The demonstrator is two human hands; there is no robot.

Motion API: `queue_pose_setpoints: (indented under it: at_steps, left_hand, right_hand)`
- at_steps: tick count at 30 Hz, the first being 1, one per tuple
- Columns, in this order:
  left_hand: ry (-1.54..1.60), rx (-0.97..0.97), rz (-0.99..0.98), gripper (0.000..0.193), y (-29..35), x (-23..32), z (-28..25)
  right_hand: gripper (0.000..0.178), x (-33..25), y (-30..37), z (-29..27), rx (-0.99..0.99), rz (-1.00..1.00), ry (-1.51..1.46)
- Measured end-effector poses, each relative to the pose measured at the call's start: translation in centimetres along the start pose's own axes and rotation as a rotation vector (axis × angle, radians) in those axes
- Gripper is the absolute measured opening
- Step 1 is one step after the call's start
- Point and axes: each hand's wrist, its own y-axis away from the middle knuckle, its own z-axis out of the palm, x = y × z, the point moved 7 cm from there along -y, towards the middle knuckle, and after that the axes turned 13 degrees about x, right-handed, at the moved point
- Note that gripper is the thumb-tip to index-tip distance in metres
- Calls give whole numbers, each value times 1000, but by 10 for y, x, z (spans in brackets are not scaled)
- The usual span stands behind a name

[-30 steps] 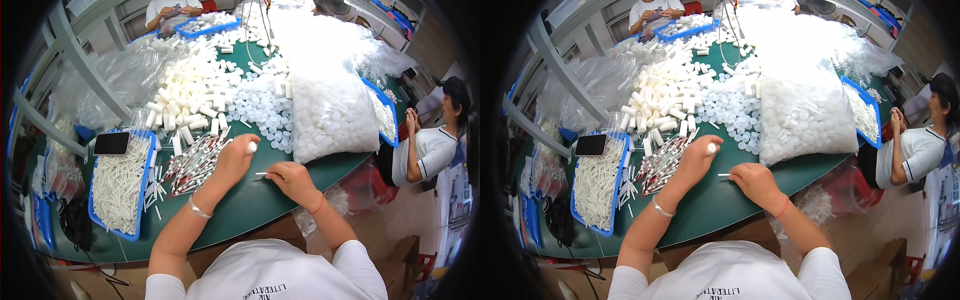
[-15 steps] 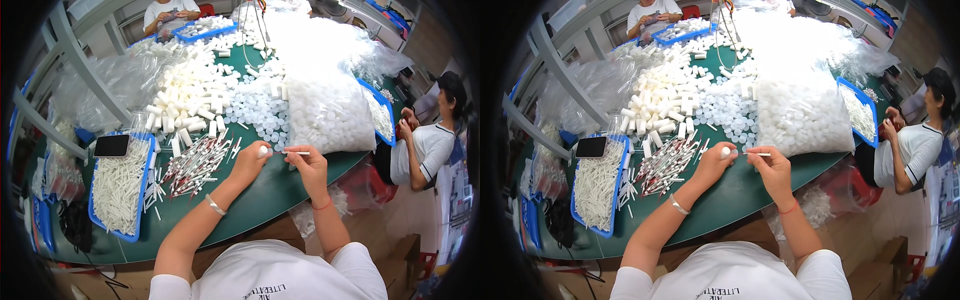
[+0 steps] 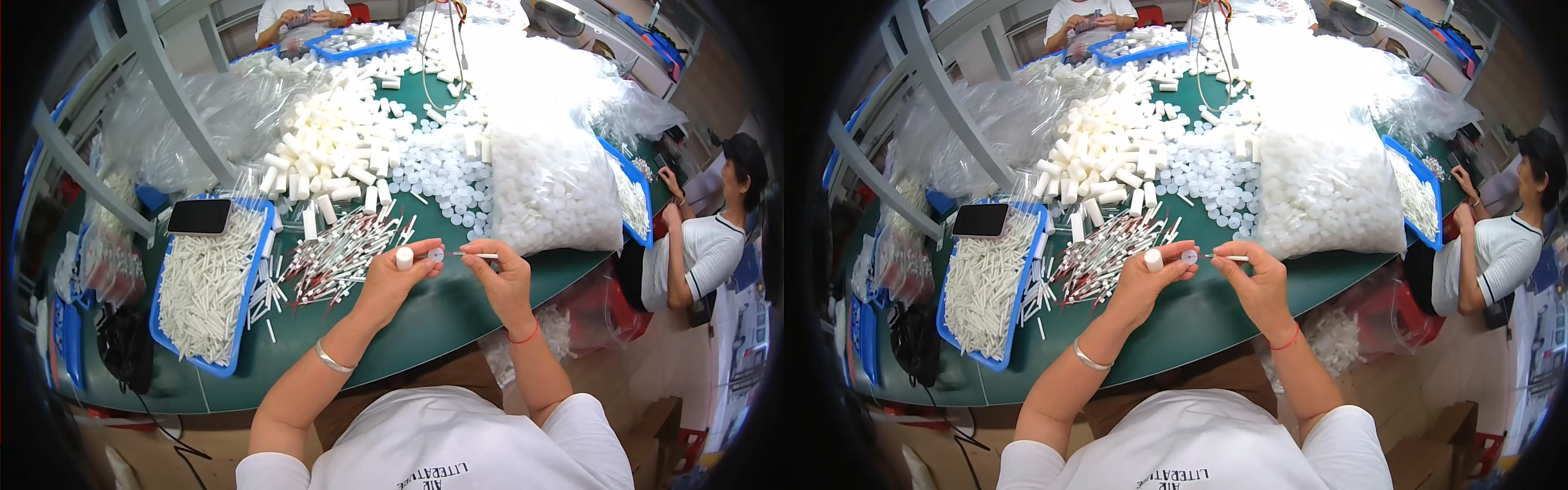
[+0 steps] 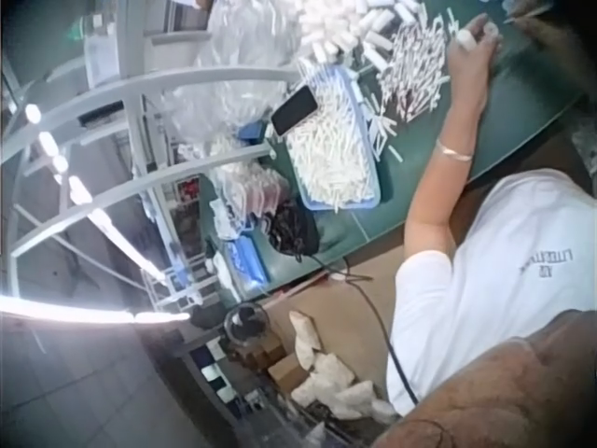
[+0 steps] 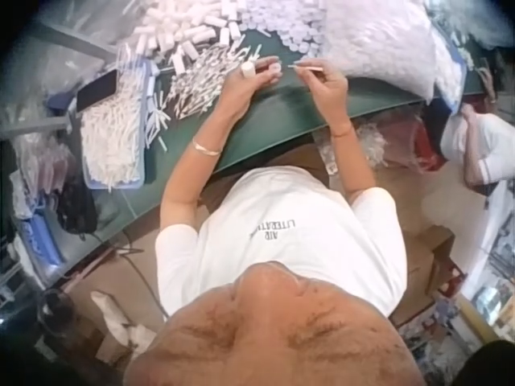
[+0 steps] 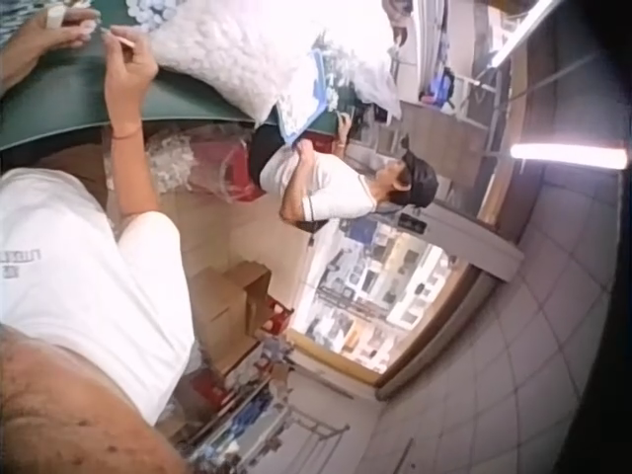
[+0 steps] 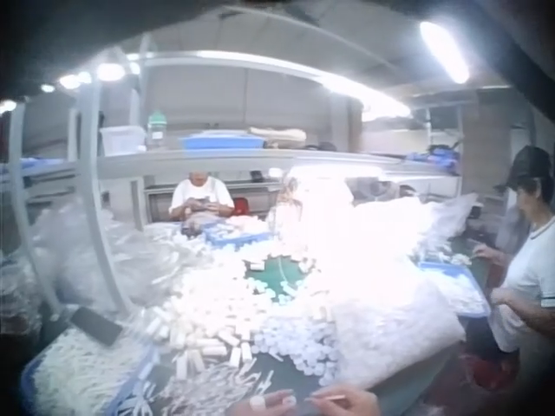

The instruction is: Manually assembling small plastic tubes with internal filters and caps at an industrial workstation.

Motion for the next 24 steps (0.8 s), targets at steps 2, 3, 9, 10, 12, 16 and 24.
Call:
queue_pose_setpoints:
  at_steps: [2,3,9,10,12,16,24]
  left_hand:
    - [-41,6,43,34,2,1,-3]
    - [-85,10,85,33,4,3,-3]
    - [-171,-1,105,30,10,3,-5]
    - [-171,-1,105,30,11,3,-5]
    - [-87,-41,58,29,12,0,-3]
    - [-56,-47,42,26,12,-8,-9]
    - [-358,99,640,24,26,15,-6]
  right_hand:
    - [13,-10,1,2,-18,-64,66]
    - [13,-16,2,4,-33,-127,131]
    - [11,-28,4,11,-103,-234,165]
    - [11,-27,5,11,-103,-234,166]
    - [9,-15,7,17,-140,-112,107]
    - [8,-1,16,23,-110,-6,89]
    - [12,32,30,32,37,385,-305]
